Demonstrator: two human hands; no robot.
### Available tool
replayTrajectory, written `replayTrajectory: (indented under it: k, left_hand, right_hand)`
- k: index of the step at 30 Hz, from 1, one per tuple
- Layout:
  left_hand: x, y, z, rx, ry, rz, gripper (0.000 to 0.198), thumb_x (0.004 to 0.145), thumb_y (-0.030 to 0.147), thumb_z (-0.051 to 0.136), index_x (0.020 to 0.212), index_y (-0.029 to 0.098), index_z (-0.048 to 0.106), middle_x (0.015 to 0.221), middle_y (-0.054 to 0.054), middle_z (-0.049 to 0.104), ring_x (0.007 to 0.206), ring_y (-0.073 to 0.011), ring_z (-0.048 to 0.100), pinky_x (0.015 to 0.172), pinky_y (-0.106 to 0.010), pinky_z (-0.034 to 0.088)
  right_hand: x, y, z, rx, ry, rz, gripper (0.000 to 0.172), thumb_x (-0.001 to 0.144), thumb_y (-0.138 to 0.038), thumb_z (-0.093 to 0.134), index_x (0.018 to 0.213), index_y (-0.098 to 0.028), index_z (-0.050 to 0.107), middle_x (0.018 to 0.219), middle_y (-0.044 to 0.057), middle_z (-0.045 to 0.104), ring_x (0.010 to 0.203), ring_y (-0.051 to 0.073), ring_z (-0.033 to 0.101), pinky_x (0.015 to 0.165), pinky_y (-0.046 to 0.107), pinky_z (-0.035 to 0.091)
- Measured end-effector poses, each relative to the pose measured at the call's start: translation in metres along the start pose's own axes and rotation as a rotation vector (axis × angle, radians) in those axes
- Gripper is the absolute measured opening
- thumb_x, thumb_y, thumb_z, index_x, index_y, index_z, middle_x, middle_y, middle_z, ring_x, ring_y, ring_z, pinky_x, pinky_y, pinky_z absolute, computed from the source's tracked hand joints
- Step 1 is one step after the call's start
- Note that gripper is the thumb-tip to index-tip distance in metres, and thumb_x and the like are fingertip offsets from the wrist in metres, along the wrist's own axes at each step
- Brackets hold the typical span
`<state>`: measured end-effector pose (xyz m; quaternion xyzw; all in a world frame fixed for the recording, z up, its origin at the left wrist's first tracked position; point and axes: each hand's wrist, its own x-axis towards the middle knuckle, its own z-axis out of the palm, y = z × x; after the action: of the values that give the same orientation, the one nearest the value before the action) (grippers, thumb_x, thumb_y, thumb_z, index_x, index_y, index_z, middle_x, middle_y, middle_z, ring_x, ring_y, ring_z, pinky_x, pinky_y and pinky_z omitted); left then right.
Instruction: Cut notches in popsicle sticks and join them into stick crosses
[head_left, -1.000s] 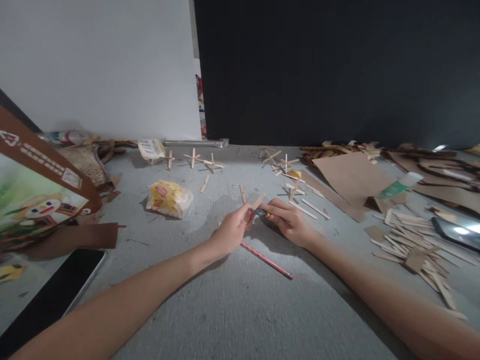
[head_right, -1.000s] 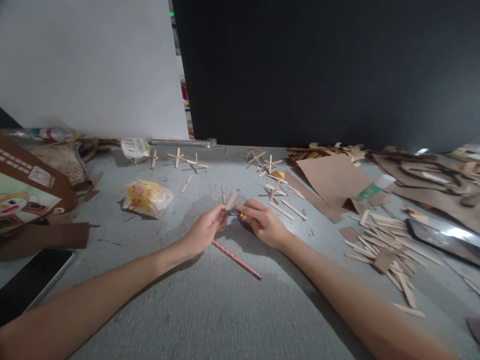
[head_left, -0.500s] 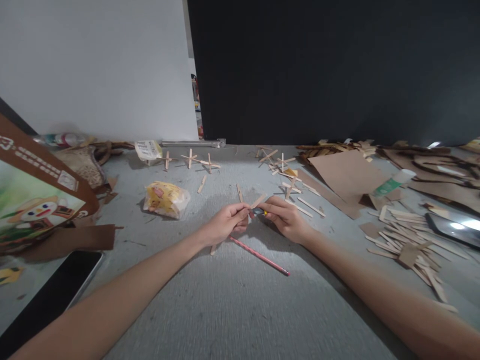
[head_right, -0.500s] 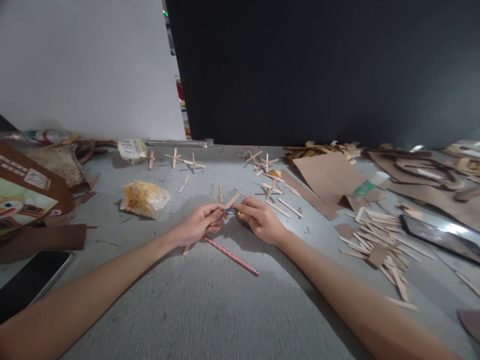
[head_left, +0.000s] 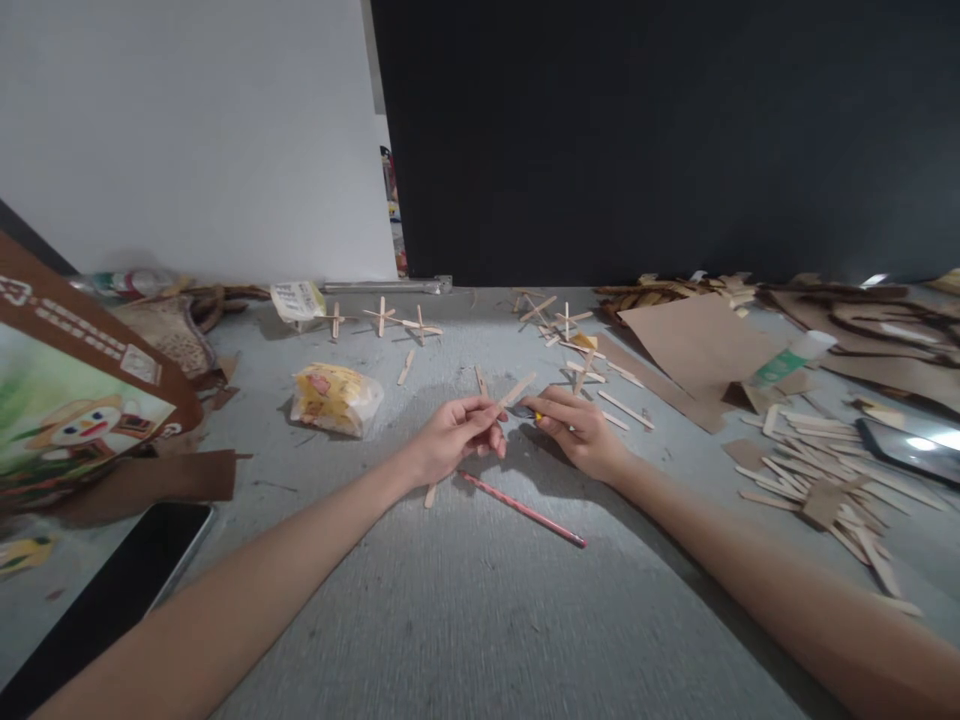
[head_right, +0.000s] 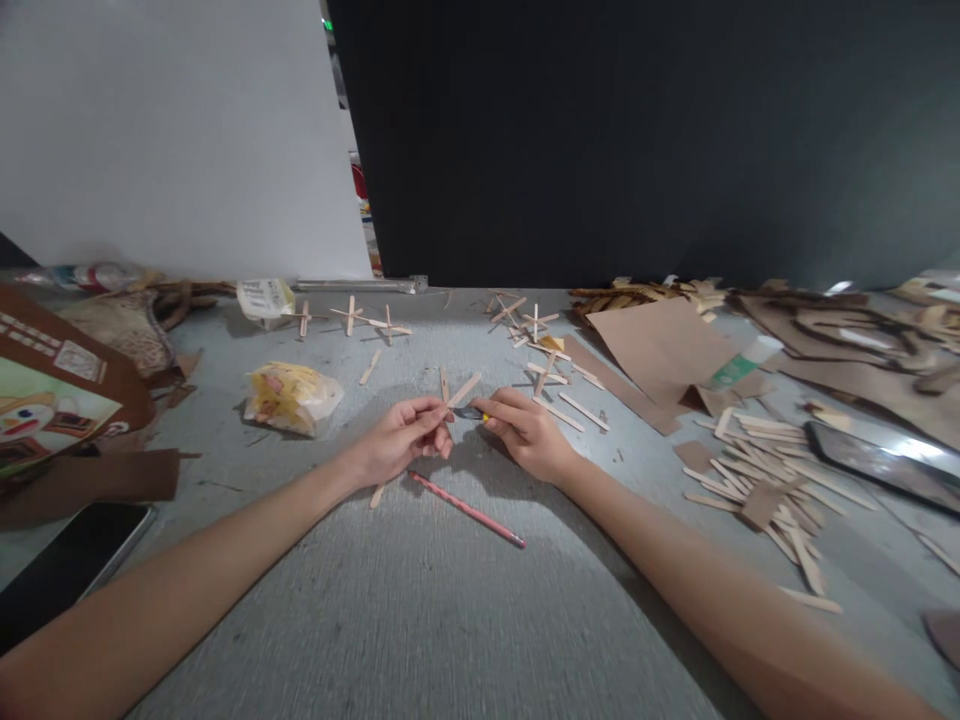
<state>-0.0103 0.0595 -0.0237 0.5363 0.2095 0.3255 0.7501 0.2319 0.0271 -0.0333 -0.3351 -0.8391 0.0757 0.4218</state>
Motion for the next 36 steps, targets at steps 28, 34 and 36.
replayTrajectory:
  k: [28,34,36]
  left_hand:
    - [-0.008,-0.008,0.014,0.296,0.043,-0.026,0.038,0.103,0.057,0.056,0.089,0.022,0.053,0.075,0.003,0.045,0.066,-0.0135,0.042,0.064,-0.028,0.033]
    - [-0.012,0.006,0.014,0.873,0.059,0.089,0.036,0.108,0.043,0.049,0.079,0.023,0.052,0.070,0.000,0.054,0.066,-0.0177,0.049,0.067,-0.031,0.032]
    - [-0.011,0.009,0.012,0.966,0.025,0.124,0.035,0.109,0.036,0.047,0.077,0.022,0.055,0.075,-0.002,0.059,0.072,-0.0194,0.053,0.070,-0.031,0.035]
  right_hand:
    - [-0.006,-0.007,0.001,0.009,-0.023,0.051,0.031,0.112,-0.037,0.043,0.134,-0.023,0.061,0.097,0.008,0.067,0.085,0.021,0.067,0.077,0.034,0.056]
    - [-0.007,-0.002,0.006,0.025,0.118,0.118,0.035,0.101,-0.030,0.065,0.133,-0.026,0.054,0.086,0.001,0.064,0.075,0.019,0.063,0.070,0.030,0.053]
    - [-0.004,-0.001,0.006,-0.018,0.027,0.089,0.022,0.098,-0.017,0.057,0.117,-0.025,0.064,0.092,0.005,0.069,0.084,0.021,0.067,0.076,0.032,0.054]
